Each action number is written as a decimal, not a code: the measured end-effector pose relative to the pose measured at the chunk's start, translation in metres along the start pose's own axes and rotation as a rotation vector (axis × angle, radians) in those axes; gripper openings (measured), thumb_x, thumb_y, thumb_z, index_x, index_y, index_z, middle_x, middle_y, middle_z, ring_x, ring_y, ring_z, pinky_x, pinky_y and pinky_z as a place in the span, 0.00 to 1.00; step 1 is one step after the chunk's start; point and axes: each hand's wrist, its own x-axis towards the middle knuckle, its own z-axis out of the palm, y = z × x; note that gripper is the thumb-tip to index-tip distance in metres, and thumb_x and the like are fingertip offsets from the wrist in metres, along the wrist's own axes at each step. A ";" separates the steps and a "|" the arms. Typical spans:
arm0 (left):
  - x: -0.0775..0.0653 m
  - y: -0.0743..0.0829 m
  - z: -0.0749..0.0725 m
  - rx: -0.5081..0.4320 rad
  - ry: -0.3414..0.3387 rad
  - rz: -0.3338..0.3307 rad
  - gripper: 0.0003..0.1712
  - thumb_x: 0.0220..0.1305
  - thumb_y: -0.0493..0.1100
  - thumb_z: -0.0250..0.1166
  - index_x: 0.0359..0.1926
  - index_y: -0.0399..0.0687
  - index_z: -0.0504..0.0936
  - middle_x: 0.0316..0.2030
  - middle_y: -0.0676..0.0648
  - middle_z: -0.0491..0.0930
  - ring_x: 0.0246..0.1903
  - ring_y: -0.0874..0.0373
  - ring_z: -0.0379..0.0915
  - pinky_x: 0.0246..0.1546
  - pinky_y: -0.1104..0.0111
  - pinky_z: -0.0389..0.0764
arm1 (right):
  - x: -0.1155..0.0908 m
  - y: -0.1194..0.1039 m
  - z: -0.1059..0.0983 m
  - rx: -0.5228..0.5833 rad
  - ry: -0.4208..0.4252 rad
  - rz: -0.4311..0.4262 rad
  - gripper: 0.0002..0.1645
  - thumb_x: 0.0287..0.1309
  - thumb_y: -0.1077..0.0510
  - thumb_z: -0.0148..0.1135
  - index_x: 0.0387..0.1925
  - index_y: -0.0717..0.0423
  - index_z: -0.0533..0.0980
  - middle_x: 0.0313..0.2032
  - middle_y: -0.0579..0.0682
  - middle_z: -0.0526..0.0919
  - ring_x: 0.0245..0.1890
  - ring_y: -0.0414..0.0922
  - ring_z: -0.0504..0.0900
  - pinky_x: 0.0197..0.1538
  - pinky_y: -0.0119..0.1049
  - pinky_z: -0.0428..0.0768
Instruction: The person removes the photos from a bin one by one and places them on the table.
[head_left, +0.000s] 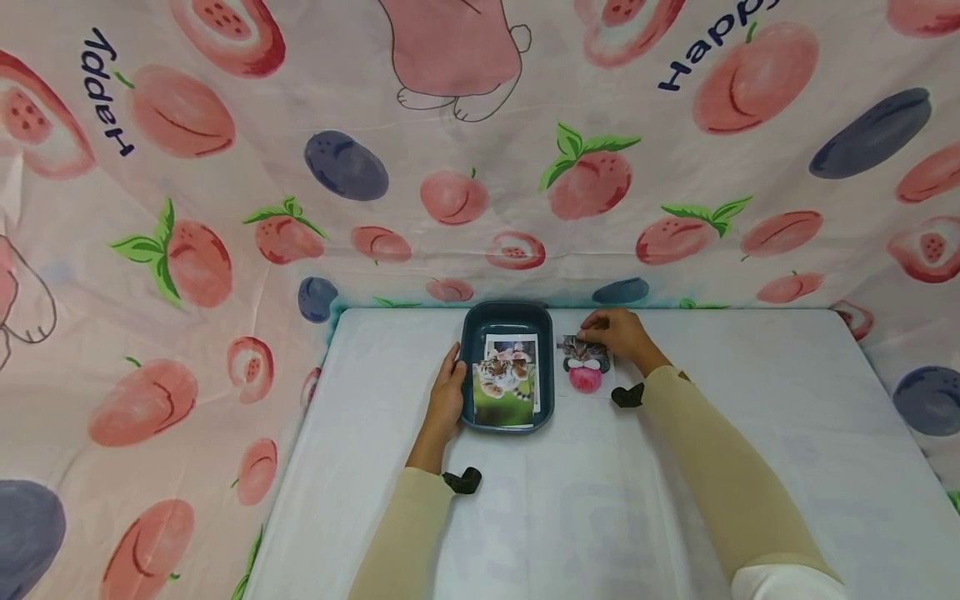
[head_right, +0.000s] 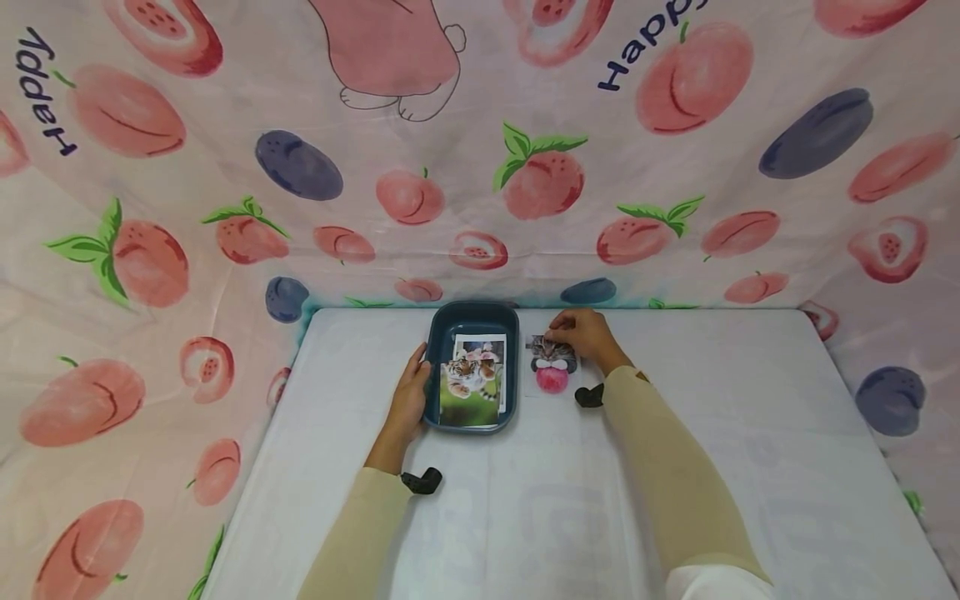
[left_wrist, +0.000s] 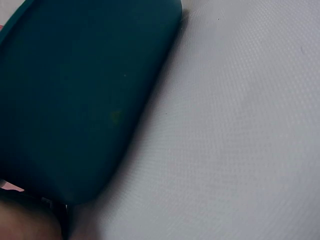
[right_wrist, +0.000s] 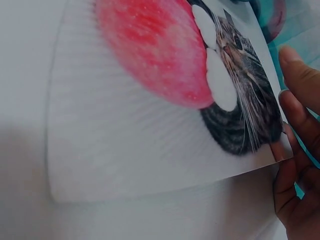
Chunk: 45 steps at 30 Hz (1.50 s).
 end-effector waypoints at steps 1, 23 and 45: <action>0.000 0.000 0.000 0.001 -0.001 0.002 0.30 0.82 0.50 0.46 0.81 0.63 0.56 0.81 0.46 0.52 0.80 0.45 0.45 0.78 0.48 0.51 | 0.000 0.000 0.000 0.002 0.002 0.002 0.16 0.63 0.48 0.71 0.45 0.54 0.85 0.41 0.54 0.88 0.43 0.50 0.82 0.51 0.46 0.79; 0.000 0.001 0.000 0.021 0.002 -0.001 0.30 0.82 0.52 0.46 0.80 0.63 0.56 0.80 0.46 0.53 0.79 0.47 0.47 0.79 0.49 0.51 | 0.001 -0.080 -0.011 0.065 0.010 -0.211 0.25 0.62 0.39 0.70 0.50 0.52 0.84 0.45 0.52 0.86 0.45 0.50 0.81 0.52 0.49 0.81; 0.003 -0.001 0.000 0.037 -0.006 0.002 0.30 0.82 0.52 0.45 0.80 0.66 0.56 0.81 0.47 0.52 0.79 0.45 0.47 0.78 0.46 0.52 | 0.008 -0.149 0.063 -0.080 -0.386 -0.252 0.30 0.61 0.39 0.70 0.57 0.53 0.81 0.46 0.48 0.87 0.44 0.44 0.85 0.51 0.43 0.83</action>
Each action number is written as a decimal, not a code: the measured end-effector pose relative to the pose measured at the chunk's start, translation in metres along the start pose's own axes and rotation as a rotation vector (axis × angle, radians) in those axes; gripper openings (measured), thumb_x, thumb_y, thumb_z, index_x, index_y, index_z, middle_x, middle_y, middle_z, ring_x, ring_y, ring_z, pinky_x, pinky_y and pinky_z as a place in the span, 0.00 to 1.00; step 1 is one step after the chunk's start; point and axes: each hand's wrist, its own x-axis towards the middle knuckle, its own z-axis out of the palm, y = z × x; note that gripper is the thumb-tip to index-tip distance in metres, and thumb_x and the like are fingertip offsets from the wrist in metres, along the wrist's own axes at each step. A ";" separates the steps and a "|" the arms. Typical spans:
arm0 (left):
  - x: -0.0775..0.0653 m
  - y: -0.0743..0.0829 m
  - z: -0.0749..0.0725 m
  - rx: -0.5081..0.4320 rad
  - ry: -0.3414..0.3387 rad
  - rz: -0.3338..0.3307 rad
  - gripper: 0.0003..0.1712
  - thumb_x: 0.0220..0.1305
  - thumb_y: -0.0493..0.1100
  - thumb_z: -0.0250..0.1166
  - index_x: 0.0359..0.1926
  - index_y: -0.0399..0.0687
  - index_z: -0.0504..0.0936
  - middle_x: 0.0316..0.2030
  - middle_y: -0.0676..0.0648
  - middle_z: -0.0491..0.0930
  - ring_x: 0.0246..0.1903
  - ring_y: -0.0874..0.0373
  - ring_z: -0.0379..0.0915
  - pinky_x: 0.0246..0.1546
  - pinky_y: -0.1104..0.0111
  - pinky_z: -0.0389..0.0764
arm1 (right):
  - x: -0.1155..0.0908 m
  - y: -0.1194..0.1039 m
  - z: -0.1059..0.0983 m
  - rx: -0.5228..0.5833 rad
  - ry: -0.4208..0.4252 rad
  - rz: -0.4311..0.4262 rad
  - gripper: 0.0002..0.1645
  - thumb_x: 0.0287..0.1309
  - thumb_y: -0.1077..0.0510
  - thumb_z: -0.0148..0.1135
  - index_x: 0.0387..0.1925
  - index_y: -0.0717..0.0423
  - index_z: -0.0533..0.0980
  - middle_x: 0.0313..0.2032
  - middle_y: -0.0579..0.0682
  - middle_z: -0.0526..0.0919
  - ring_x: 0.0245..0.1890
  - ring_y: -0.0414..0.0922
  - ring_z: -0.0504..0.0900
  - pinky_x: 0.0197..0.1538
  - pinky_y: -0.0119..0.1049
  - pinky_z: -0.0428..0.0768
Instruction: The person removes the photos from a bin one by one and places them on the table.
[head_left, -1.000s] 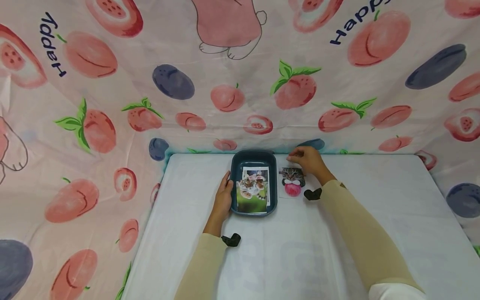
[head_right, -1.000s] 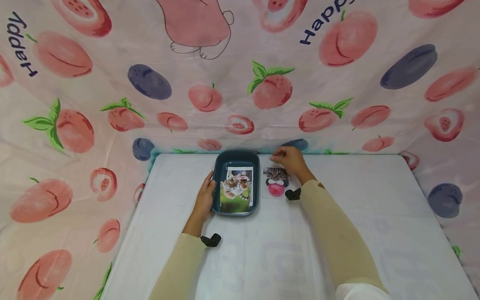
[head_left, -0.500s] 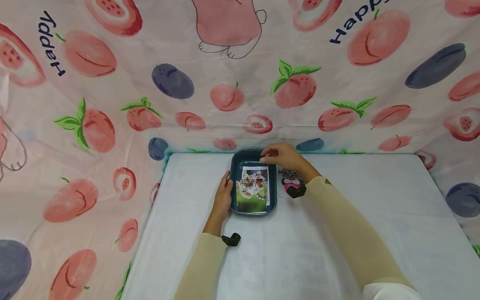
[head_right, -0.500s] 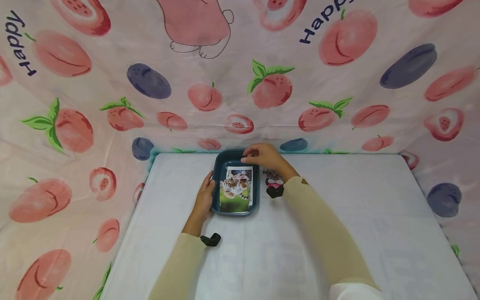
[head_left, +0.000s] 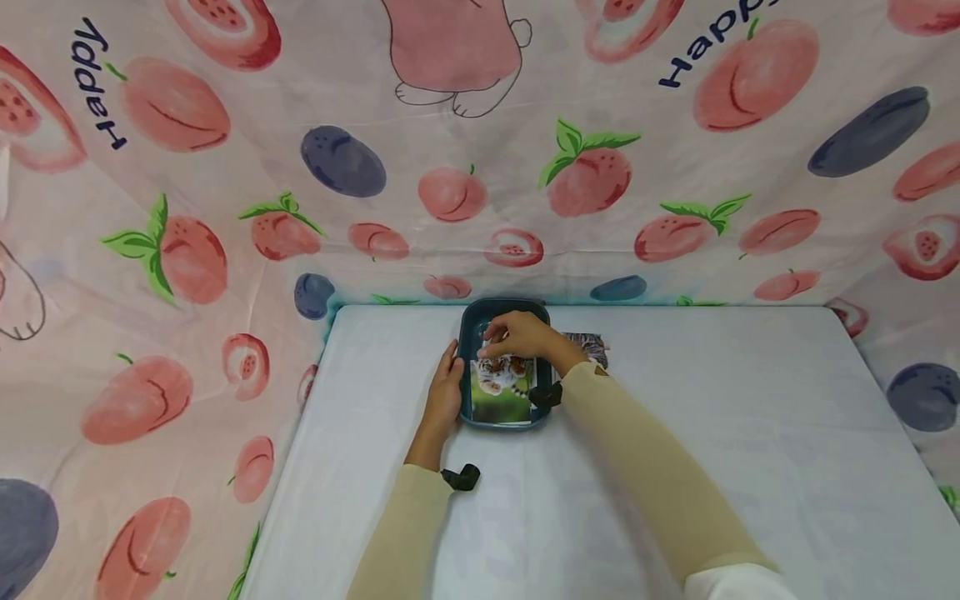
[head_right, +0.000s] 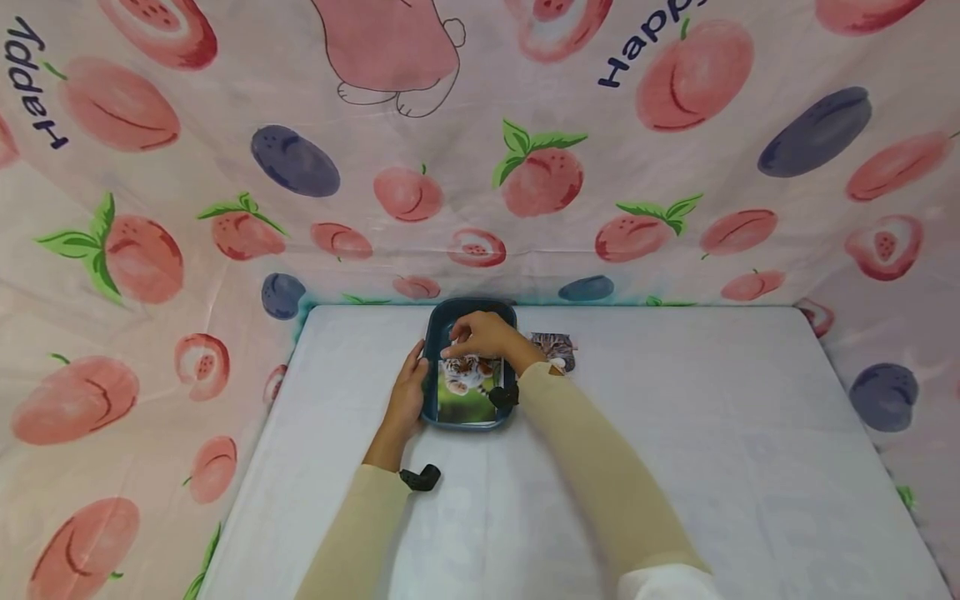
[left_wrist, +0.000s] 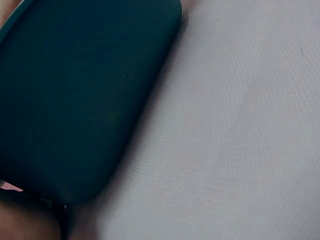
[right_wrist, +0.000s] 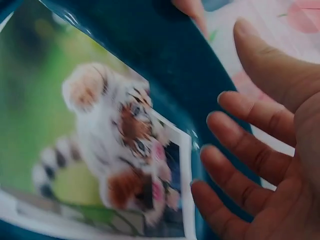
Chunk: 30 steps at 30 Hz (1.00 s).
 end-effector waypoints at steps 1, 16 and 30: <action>0.000 0.000 0.000 0.002 -0.001 0.000 0.30 0.82 0.52 0.45 0.80 0.67 0.56 0.81 0.47 0.52 0.79 0.45 0.47 0.78 0.46 0.52 | 0.002 -0.001 0.003 -0.008 -0.011 0.005 0.31 0.61 0.39 0.70 0.58 0.54 0.81 0.46 0.48 0.87 0.43 0.44 0.85 0.51 0.42 0.83; 0.000 -0.001 -0.002 -0.002 -0.019 0.004 0.31 0.82 0.56 0.46 0.81 0.66 0.55 0.81 0.49 0.51 0.80 0.47 0.45 0.78 0.47 0.51 | 0.012 0.002 0.021 -0.047 -0.032 0.085 0.31 0.61 0.40 0.71 0.56 0.57 0.82 0.49 0.53 0.88 0.43 0.46 0.86 0.50 0.42 0.84; -0.001 0.000 -0.002 0.004 -0.001 -0.003 0.31 0.82 0.54 0.46 0.81 0.65 0.55 0.81 0.48 0.52 0.80 0.47 0.46 0.78 0.47 0.51 | 0.013 0.008 0.026 -0.055 0.000 0.099 0.20 0.60 0.46 0.73 0.48 0.54 0.87 0.42 0.50 0.91 0.39 0.43 0.86 0.47 0.40 0.84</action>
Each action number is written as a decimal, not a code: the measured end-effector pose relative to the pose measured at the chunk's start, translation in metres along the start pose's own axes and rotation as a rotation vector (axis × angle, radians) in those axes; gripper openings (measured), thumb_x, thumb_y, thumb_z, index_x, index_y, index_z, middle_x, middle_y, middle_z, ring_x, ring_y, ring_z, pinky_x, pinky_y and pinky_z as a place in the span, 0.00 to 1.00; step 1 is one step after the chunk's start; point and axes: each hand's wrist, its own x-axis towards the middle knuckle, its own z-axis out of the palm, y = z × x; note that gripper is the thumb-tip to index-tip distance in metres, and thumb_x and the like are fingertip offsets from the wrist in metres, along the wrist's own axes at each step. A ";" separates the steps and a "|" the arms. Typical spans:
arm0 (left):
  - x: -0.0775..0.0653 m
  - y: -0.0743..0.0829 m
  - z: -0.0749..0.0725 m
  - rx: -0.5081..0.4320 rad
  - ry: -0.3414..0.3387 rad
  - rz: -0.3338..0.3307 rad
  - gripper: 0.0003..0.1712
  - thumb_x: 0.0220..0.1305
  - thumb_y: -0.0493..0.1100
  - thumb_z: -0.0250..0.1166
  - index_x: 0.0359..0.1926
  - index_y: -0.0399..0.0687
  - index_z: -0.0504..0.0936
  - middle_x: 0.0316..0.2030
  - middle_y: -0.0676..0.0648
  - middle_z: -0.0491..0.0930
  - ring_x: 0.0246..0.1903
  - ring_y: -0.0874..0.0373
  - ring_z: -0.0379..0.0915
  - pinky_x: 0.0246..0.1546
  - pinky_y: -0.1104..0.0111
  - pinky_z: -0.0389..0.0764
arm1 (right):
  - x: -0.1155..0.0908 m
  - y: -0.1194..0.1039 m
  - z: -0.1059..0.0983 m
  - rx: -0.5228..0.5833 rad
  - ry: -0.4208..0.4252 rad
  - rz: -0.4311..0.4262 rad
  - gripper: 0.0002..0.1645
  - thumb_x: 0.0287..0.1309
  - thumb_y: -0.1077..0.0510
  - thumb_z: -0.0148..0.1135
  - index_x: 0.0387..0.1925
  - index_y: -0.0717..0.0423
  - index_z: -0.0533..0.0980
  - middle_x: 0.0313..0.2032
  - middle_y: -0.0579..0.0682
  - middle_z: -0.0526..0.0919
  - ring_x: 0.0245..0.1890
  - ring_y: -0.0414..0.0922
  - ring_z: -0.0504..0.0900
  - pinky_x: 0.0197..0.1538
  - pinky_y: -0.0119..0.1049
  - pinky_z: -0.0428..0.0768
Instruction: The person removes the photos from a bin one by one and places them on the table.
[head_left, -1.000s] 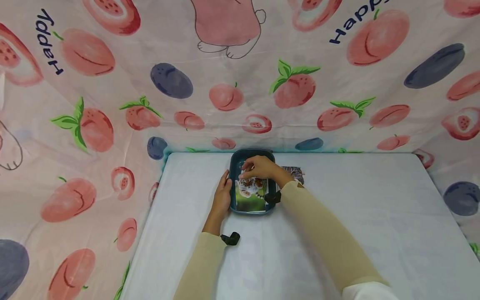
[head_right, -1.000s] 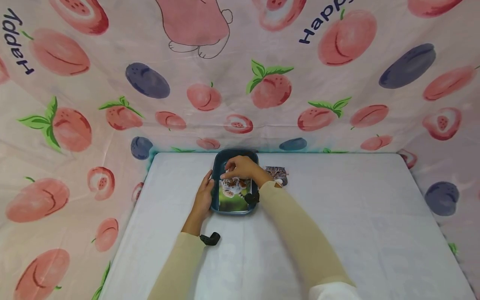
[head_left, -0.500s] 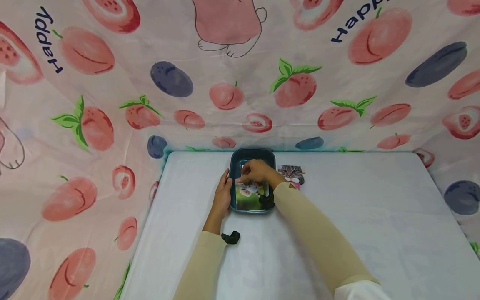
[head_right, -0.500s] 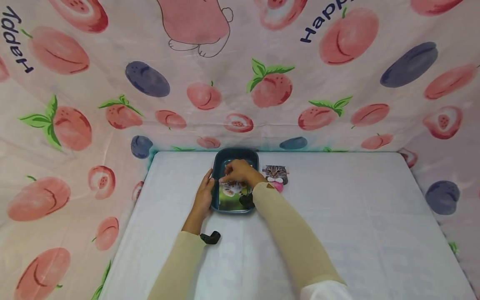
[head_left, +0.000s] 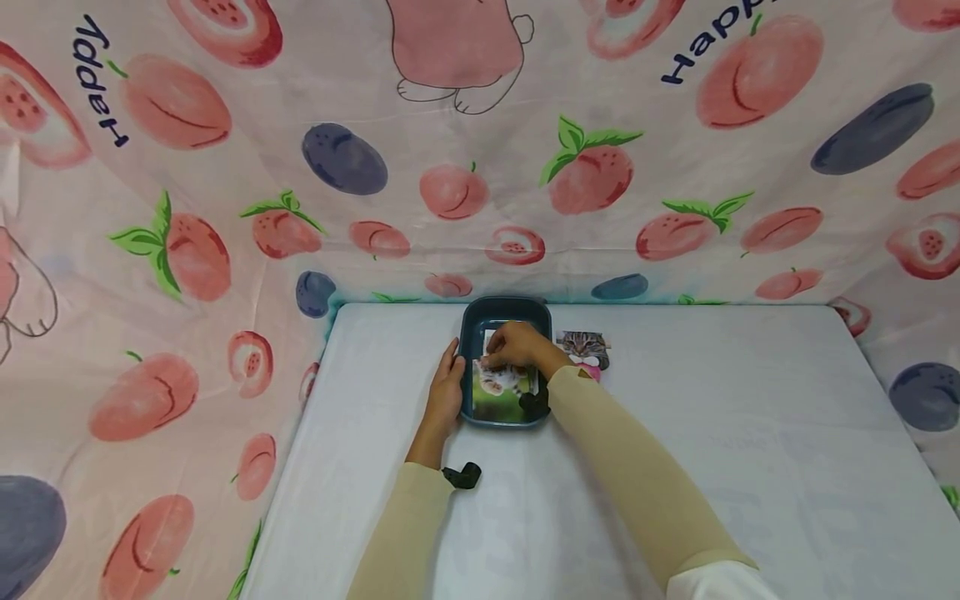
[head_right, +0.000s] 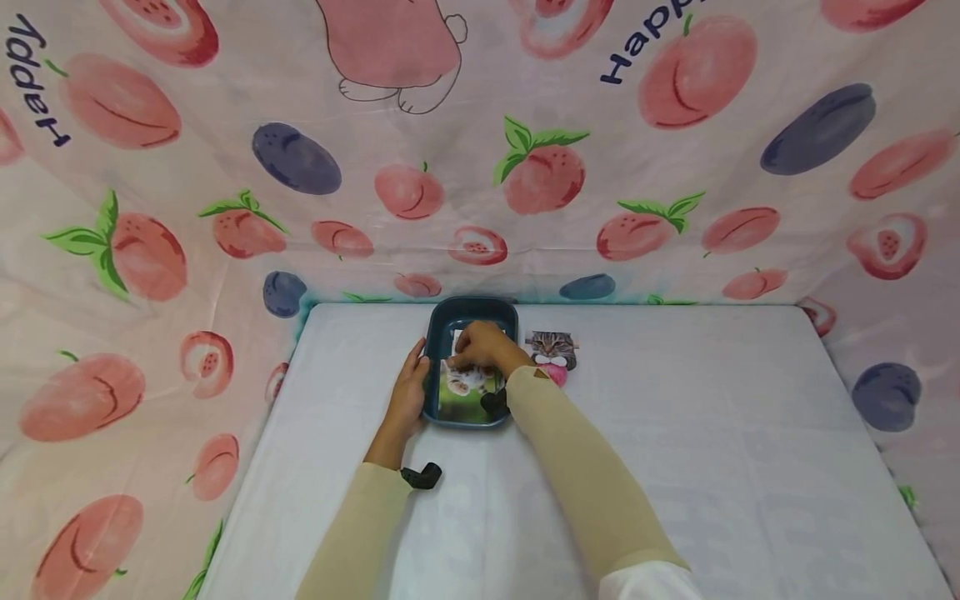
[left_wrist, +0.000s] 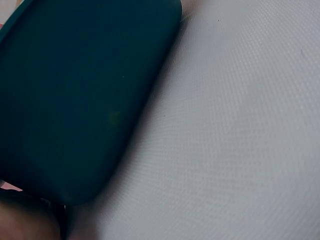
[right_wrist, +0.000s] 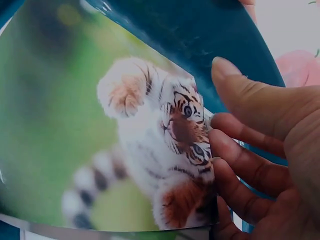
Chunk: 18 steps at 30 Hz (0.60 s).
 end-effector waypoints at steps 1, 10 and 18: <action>0.000 0.000 0.000 0.001 -0.001 0.000 0.31 0.82 0.54 0.46 0.81 0.64 0.55 0.81 0.47 0.52 0.79 0.46 0.47 0.78 0.47 0.51 | 0.000 0.000 0.000 -0.010 0.004 -0.007 0.19 0.60 0.46 0.73 0.47 0.53 0.87 0.41 0.49 0.91 0.38 0.43 0.86 0.47 0.40 0.84; -0.001 0.000 0.000 0.001 0.003 0.009 0.30 0.82 0.54 0.46 0.80 0.66 0.55 0.80 0.45 0.52 0.79 0.46 0.47 0.79 0.48 0.51 | -0.004 -0.001 -0.004 -0.042 0.029 -0.035 0.15 0.59 0.50 0.74 0.45 0.51 0.89 0.38 0.46 0.91 0.41 0.44 0.86 0.53 0.43 0.83; 0.000 -0.002 0.000 -0.007 0.010 0.007 0.30 0.82 0.54 0.46 0.80 0.69 0.57 0.80 0.46 0.53 0.79 0.47 0.47 0.79 0.50 0.50 | -0.009 -0.001 -0.009 0.095 -0.001 0.014 0.12 0.55 0.57 0.77 0.43 0.52 0.88 0.33 0.47 0.89 0.26 0.39 0.81 0.35 0.35 0.81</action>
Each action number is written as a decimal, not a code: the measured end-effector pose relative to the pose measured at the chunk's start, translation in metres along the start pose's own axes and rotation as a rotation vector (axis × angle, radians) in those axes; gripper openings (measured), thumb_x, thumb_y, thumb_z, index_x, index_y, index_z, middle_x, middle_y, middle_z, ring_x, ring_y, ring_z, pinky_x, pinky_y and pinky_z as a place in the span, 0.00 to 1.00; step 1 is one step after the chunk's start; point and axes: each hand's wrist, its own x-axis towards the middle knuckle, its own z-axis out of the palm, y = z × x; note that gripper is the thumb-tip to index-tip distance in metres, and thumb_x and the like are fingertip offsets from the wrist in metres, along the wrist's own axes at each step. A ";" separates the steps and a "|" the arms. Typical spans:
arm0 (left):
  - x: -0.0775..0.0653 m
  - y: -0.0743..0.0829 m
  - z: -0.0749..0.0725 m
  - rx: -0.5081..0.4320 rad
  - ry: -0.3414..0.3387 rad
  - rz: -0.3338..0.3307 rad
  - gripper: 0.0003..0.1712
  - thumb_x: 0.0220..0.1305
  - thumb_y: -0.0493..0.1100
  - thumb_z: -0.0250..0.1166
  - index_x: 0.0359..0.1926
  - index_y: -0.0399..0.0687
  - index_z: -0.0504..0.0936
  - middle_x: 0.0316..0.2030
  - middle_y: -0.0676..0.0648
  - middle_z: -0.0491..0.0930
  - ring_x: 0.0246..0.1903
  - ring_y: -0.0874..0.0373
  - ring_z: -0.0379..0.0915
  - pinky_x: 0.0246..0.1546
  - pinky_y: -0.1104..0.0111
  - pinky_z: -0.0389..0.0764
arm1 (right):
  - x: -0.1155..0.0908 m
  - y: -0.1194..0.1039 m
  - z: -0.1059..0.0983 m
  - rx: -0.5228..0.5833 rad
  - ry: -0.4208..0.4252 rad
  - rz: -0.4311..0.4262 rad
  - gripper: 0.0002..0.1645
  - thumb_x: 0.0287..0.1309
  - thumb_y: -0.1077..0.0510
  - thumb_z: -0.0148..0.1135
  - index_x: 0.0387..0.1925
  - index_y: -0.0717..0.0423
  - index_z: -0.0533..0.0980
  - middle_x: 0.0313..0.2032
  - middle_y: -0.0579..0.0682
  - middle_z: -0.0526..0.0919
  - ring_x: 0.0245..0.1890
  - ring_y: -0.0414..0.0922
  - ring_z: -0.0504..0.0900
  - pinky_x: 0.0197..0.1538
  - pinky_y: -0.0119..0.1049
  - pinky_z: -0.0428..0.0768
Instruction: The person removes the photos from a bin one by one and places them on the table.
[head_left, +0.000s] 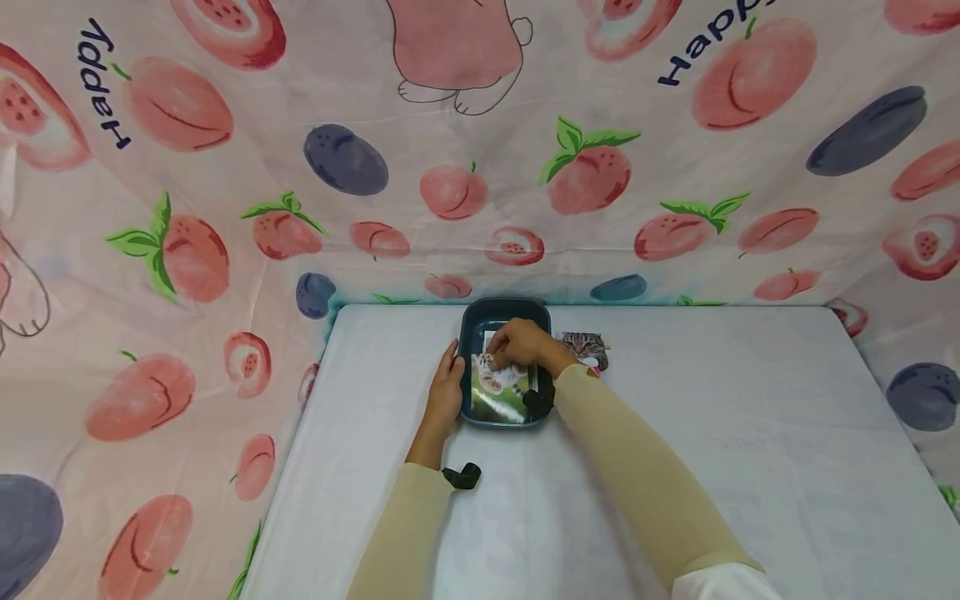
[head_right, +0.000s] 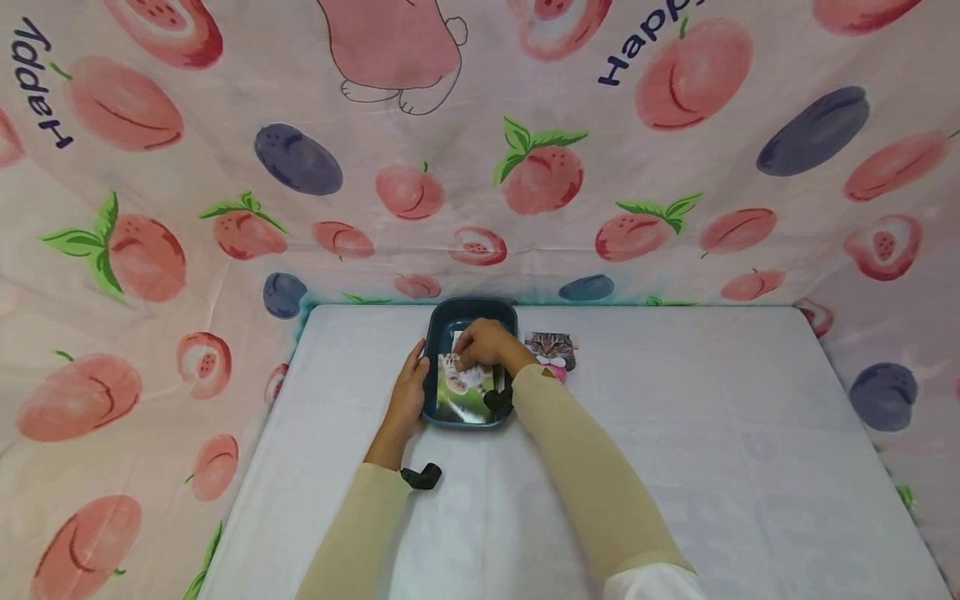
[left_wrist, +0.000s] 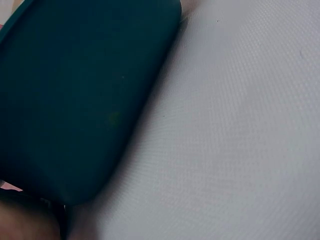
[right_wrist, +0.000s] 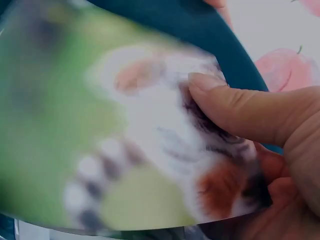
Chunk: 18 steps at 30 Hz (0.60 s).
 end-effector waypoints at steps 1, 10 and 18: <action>0.000 0.000 0.000 -0.004 -0.002 0.001 0.30 0.82 0.54 0.46 0.80 0.69 0.57 0.80 0.47 0.53 0.79 0.47 0.47 0.79 0.50 0.51 | 0.000 0.000 0.000 0.033 -0.016 0.008 0.12 0.56 0.58 0.76 0.43 0.52 0.88 0.31 0.47 0.88 0.23 0.39 0.79 0.31 0.35 0.80; 0.001 -0.001 0.001 -0.022 -0.014 0.001 0.31 0.82 0.54 0.46 0.80 0.65 0.55 0.81 0.47 0.52 0.79 0.46 0.48 0.78 0.49 0.52 | -0.007 -0.002 -0.006 0.120 -0.108 -0.017 0.14 0.61 0.60 0.71 0.49 0.54 0.86 0.24 0.45 0.81 0.15 0.39 0.70 0.24 0.35 0.75; 0.000 0.000 0.001 0.011 -0.014 0.003 0.31 0.82 0.55 0.45 0.81 0.66 0.55 0.81 0.50 0.51 0.80 0.48 0.44 0.79 0.49 0.49 | -0.013 -0.002 -0.012 0.036 -0.144 -0.103 0.19 0.66 0.58 0.68 0.57 0.52 0.83 0.26 0.46 0.84 0.16 0.41 0.72 0.25 0.33 0.76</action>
